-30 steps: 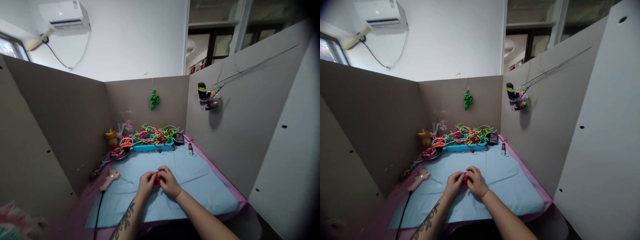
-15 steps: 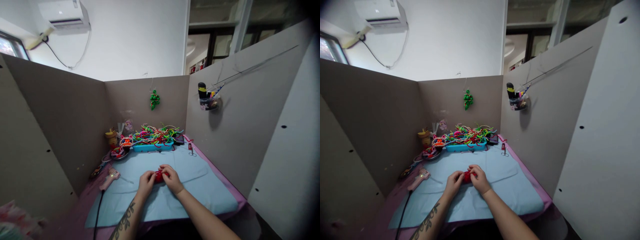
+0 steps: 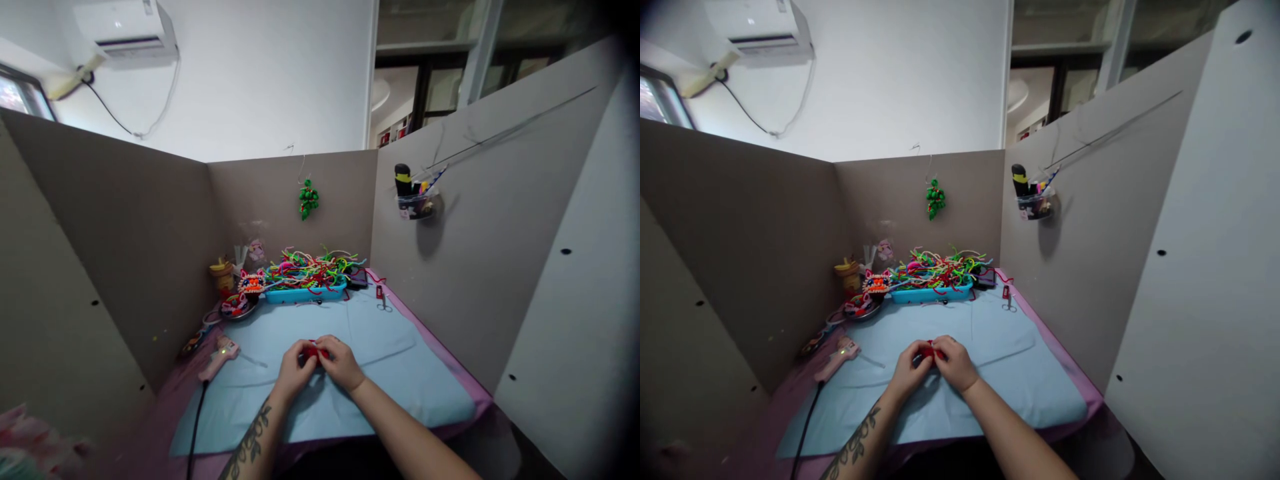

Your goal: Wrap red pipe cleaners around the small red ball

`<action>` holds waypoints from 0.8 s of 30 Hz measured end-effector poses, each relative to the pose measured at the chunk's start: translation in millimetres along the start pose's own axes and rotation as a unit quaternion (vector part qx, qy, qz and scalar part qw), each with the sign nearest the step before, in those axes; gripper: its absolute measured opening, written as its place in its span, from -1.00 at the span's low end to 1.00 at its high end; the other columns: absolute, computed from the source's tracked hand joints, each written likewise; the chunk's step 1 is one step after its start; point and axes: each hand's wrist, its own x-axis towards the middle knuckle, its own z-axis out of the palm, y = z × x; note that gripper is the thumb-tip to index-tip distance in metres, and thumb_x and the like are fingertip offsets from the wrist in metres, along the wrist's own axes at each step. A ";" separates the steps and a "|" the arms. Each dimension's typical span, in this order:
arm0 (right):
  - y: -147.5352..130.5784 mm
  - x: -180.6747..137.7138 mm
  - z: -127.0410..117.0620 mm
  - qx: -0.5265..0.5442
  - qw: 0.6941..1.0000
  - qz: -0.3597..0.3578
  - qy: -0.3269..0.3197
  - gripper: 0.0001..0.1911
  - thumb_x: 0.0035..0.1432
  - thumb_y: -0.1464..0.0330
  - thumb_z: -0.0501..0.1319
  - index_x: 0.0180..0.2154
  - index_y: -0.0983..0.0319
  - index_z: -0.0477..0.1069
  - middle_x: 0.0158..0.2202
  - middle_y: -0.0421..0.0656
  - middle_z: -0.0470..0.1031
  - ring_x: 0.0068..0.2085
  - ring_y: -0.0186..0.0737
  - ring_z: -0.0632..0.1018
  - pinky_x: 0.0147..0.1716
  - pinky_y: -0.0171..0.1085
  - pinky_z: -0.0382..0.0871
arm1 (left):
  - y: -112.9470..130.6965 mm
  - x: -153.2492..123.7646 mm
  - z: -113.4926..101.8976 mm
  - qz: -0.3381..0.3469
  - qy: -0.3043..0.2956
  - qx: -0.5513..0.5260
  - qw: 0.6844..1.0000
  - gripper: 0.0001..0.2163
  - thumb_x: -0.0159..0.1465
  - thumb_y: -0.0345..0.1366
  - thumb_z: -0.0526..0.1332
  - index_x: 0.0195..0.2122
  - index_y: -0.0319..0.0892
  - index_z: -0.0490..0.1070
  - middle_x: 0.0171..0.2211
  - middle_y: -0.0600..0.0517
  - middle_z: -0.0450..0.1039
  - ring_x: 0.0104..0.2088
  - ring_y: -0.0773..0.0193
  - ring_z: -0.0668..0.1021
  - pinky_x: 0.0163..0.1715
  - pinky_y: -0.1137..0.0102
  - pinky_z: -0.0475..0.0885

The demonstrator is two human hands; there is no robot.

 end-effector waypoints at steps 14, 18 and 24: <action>-6.2 1.7 -4.2 -0.011 1.000 -0.011 0.020 -0.82 0.06 0.54 0.10 -0.33 0.18 0.39 -0.36 -0.14 0.46 -0.27 -0.18 0.47 -0.23 -0.21 0.38 | 2.6 -2.3 -1.3 0.042 0.037 0.058 0.997 -0.84 0.22 -0.38 0.10 -0.27 -0.16 0.47 -0.30 -0.05 0.49 -0.28 0.22 0.52 -0.24 0.34 0.42; -7.2 1.2 -3.6 0.000 1.000 -0.010 0.001 -0.81 0.06 0.55 0.10 -0.34 0.18 0.38 -0.33 -0.13 0.43 -0.22 -0.17 0.46 -0.20 -0.19 0.38 | 1.6 -3.2 -0.1 0.049 0.047 0.079 0.995 -0.83 0.24 -0.37 0.09 -0.26 -0.15 0.47 -0.29 -0.05 0.50 -0.26 0.21 0.51 -0.22 0.32 0.42; -9.6 -1.1 -4.2 0.006 1.000 -0.009 -0.018 -0.90 0.16 0.47 0.09 -0.33 0.18 0.35 -0.20 -0.06 0.39 -0.12 -0.14 0.44 -0.10 -0.14 0.37 | 2.3 -5.1 2.0 0.029 0.068 0.107 0.991 -0.84 0.26 -0.30 0.10 -0.27 -0.12 0.47 -0.32 -0.03 0.51 -0.30 0.20 0.52 -0.25 0.31 0.42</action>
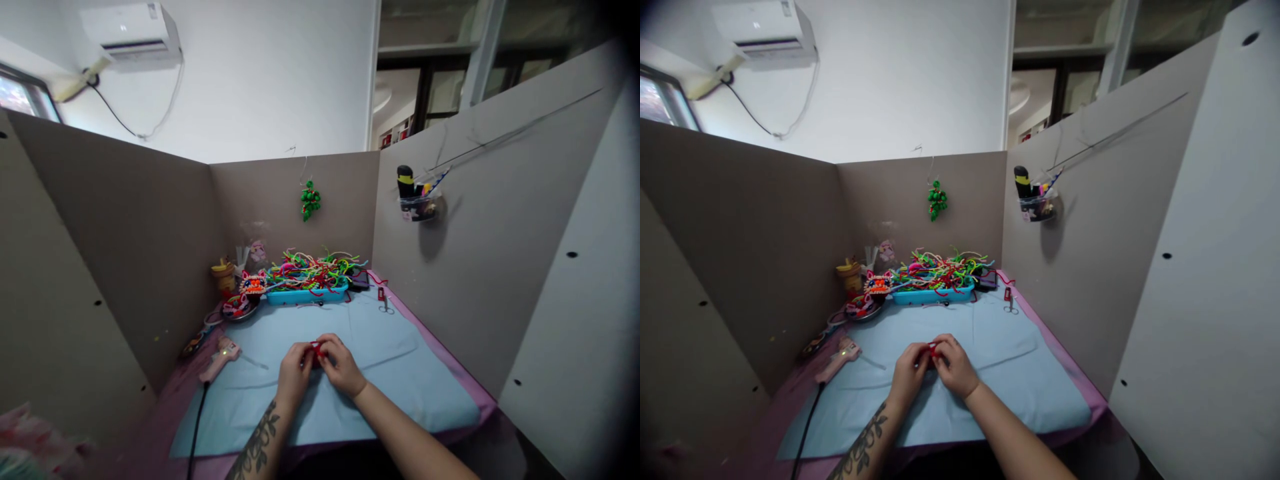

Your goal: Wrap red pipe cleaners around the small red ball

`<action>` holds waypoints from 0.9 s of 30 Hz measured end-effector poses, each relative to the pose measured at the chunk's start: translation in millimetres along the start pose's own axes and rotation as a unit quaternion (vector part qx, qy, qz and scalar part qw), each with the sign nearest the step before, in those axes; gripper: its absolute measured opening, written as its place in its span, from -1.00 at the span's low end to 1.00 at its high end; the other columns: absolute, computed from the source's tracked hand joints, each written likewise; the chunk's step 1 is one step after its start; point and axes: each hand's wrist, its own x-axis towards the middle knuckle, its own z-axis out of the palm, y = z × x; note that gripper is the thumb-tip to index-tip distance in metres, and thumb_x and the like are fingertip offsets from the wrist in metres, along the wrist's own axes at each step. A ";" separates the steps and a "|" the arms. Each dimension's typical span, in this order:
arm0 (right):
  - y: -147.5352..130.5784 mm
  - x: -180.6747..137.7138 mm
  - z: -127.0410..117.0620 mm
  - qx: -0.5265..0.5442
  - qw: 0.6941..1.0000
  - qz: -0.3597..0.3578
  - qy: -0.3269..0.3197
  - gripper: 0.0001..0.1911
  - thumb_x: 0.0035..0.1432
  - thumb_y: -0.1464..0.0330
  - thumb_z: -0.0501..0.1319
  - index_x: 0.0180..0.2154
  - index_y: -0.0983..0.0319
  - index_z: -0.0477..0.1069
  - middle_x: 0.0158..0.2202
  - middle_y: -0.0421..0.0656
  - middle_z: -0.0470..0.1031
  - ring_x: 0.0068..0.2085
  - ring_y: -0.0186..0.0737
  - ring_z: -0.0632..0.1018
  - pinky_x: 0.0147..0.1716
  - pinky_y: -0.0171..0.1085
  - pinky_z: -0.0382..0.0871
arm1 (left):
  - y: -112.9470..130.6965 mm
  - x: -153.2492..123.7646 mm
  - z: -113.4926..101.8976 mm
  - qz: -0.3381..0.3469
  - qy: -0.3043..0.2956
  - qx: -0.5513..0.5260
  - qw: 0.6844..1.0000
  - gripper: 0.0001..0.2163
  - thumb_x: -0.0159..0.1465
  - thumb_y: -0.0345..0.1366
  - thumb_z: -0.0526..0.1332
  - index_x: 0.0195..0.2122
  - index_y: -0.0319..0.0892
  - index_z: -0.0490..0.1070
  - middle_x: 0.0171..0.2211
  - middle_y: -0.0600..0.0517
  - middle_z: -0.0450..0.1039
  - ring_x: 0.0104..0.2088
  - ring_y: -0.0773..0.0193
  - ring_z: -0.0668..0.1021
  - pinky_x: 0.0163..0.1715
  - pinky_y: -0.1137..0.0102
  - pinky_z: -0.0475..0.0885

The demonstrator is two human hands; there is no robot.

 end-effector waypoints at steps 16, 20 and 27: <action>3.4 1.1 4.5 0.035 0.989 0.107 0.099 -0.88 0.23 0.34 0.07 -0.37 0.17 0.30 -0.41 -0.16 0.37 -0.37 -0.20 0.46 -0.34 -0.22 0.42 | 2.6 3.2 1.2 -0.032 0.021 -0.008 0.999 -0.82 0.25 -0.25 0.10 -0.36 -0.15 0.48 -0.39 -0.03 0.50 -0.33 0.18 0.51 -0.27 0.31 0.38; 6.0 0.5 11.2 0.129 0.968 0.196 0.091 -0.88 0.24 0.29 0.03 -0.26 0.18 0.28 -0.44 -0.19 0.43 -0.49 -0.25 0.50 -0.48 -0.26 0.46 | 4.2 3.4 1.7 -0.030 0.013 -0.012 0.999 -0.81 0.26 -0.25 0.10 -0.36 -0.15 0.48 -0.38 -0.04 0.51 -0.33 0.19 0.51 -0.27 0.31 0.38; 13.5 2.0 13.6 0.153 0.949 0.252 0.111 -0.83 0.22 0.21 0.07 -0.32 0.17 0.25 -0.60 -0.30 0.39 -0.60 -0.28 0.46 -0.59 -0.31 0.41 | 5.5 3.6 3.0 -0.044 0.020 -0.019 0.999 -0.78 0.24 -0.19 0.10 -0.37 -0.15 0.49 -0.39 -0.05 0.51 -0.32 0.16 0.51 -0.25 0.30 0.39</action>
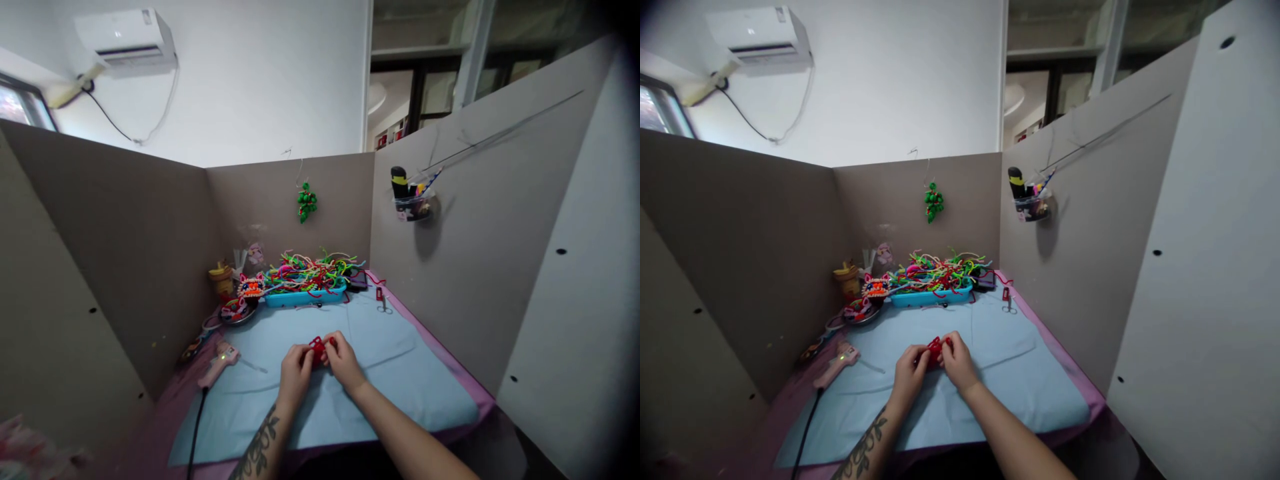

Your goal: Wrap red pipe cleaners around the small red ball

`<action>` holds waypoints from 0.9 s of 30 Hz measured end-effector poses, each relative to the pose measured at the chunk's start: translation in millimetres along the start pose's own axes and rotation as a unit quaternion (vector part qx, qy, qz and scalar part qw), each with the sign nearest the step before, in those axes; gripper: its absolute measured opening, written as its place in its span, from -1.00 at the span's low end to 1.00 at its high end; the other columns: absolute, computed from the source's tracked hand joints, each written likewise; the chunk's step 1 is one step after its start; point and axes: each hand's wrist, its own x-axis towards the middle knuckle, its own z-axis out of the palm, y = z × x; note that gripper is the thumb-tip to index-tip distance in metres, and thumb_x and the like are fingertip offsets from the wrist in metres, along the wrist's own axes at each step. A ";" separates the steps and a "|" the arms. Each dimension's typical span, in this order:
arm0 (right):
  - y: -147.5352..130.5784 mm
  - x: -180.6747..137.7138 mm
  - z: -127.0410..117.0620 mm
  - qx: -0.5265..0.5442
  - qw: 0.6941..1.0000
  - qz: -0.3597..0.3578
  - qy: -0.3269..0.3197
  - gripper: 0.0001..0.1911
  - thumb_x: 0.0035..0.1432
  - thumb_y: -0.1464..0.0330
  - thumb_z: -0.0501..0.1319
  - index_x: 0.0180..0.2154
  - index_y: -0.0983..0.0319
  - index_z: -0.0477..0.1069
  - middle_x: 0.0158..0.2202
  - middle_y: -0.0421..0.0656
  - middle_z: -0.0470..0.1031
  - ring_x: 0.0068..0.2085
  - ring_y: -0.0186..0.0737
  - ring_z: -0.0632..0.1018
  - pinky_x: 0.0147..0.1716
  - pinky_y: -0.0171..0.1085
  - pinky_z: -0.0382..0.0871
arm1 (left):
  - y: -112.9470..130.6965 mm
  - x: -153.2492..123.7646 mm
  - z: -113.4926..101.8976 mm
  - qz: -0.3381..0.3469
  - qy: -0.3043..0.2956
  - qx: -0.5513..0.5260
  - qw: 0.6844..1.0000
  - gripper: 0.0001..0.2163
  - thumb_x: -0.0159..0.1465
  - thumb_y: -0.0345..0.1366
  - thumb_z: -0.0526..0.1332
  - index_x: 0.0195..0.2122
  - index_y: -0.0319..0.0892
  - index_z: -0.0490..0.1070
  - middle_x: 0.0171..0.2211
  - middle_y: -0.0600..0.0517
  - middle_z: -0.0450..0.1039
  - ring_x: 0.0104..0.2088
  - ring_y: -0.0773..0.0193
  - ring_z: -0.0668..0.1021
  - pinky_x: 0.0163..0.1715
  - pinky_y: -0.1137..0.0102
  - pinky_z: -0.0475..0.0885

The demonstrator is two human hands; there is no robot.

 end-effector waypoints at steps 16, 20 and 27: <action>-15.0 -14.3 0.7 -0.143 0.931 -0.280 -0.184 -0.68 -0.02 0.60 0.01 -0.25 0.16 0.31 -0.25 -0.11 0.46 -0.24 -0.18 0.49 -0.22 -0.22 0.42 | -4.7 4.0 10.1 -0.260 -0.001 -0.414 0.872 -0.58 -0.04 0.06 0.37 -0.43 -0.23 0.41 -0.49 0.04 0.44 -0.49 0.35 0.48 -0.48 0.46 0.38; -15.0 -12.9 0.8 -0.168 0.930 -0.295 -0.140 -0.69 -0.05 0.62 0.02 -0.31 0.16 0.32 -0.25 -0.10 0.42 -0.19 -0.15 0.45 -0.18 -0.19 0.38 | -5.6 4.2 10.4 -0.278 0.049 -0.467 0.838 -0.64 -0.07 -0.05 0.42 -0.46 -0.26 0.44 -0.55 0.05 0.46 -0.53 0.37 0.48 -0.49 0.46 0.38; -12.9 -4.3 1.3 -0.163 0.972 -0.171 -0.020 -0.88 0.09 0.50 0.11 -0.39 0.20 0.37 -0.28 -0.13 0.30 -0.24 -0.20 0.41 -0.28 -0.27 0.34 | -6.1 5.3 17.0 -0.299 0.109 -0.588 0.744 -0.78 0.08 -0.29 0.37 -0.27 -0.29 0.53 -0.27 -0.13 0.59 -0.32 0.23 0.59 -0.25 0.38 0.47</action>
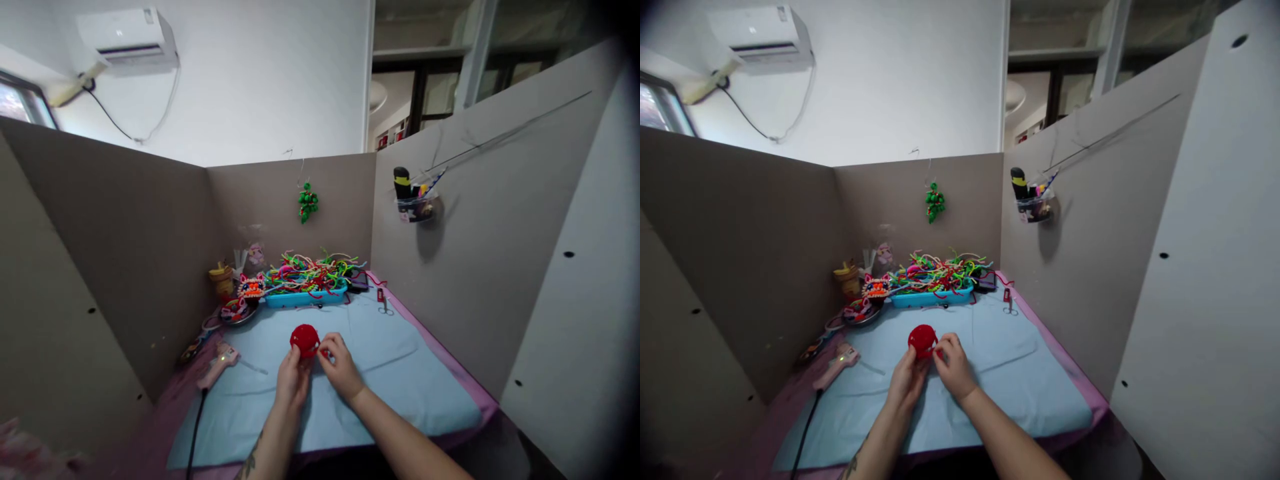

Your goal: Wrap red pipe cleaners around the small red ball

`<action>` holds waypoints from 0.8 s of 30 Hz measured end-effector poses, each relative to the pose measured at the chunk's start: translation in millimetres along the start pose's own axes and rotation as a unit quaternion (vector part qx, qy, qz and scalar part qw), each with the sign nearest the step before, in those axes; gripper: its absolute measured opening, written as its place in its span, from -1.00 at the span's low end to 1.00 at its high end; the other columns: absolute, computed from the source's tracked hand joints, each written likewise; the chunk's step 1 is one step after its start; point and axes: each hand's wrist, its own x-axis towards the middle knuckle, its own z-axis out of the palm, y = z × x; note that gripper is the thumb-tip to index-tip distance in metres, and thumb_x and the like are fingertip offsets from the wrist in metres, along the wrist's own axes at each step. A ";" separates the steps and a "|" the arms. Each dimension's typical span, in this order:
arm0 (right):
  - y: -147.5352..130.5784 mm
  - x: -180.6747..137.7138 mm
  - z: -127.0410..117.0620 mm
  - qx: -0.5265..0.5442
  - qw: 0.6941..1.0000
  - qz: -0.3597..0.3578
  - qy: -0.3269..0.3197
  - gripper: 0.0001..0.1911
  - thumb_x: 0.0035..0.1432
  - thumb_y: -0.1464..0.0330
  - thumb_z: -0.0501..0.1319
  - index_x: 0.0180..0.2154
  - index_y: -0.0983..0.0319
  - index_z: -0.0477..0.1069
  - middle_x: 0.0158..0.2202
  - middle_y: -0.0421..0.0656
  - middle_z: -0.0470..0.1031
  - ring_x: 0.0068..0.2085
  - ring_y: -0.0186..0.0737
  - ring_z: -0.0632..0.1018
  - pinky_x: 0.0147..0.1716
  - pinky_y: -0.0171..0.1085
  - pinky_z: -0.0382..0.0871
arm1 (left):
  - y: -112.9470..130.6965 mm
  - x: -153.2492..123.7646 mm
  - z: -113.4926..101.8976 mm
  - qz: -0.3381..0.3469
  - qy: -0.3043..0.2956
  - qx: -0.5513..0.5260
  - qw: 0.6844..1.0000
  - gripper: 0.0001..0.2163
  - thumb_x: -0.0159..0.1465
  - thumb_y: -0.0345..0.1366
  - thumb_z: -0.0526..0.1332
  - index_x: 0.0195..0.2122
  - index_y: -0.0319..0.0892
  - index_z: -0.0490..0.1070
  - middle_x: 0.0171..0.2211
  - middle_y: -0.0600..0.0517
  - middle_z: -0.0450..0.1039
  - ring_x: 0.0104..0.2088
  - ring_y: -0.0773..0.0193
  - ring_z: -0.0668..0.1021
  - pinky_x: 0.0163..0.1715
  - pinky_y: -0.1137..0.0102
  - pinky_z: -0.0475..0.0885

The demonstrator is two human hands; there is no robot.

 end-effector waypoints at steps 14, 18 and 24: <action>15.2 7.9 -0.6 0.096 0.988 0.124 0.012 -0.95 0.04 0.36 0.18 -0.43 0.20 0.34 -0.36 -0.19 0.33 -0.32 -0.23 0.41 -0.38 -0.32 0.31 | 2.5 1.4 5.2 -0.079 -0.012 0.010 0.997 -0.82 0.17 -0.34 0.31 -0.21 -0.27 0.51 -0.24 -0.12 0.59 -0.29 0.24 0.60 -0.22 0.37 0.47; 13.0 4.7 1.6 0.136 0.981 0.138 -0.012 -0.84 0.01 0.35 0.21 -0.30 0.20 0.32 -0.39 -0.22 0.38 -0.35 -0.24 0.42 -0.36 -0.30 0.32 | 7.1 1.3 6.0 -0.050 -0.054 0.038 0.997 -0.72 0.06 -0.26 0.40 -0.21 -0.24 0.53 -0.21 -0.12 0.58 -0.25 0.22 0.60 -0.15 0.35 0.45; 16.5 2.1 2.3 0.174 0.957 0.222 -0.069 -0.67 0.09 0.06 0.17 -0.38 0.20 0.29 -0.59 -0.32 0.29 -0.61 -0.36 0.31 -0.60 -0.35 0.18 | 4.9 2.2 2.0 0.018 -0.059 0.113 0.992 -0.63 -0.05 -0.17 0.45 -0.24 -0.24 0.52 -0.20 -0.12 0.58 -0.22 0.19 0.59 -0.16 0.35 0.42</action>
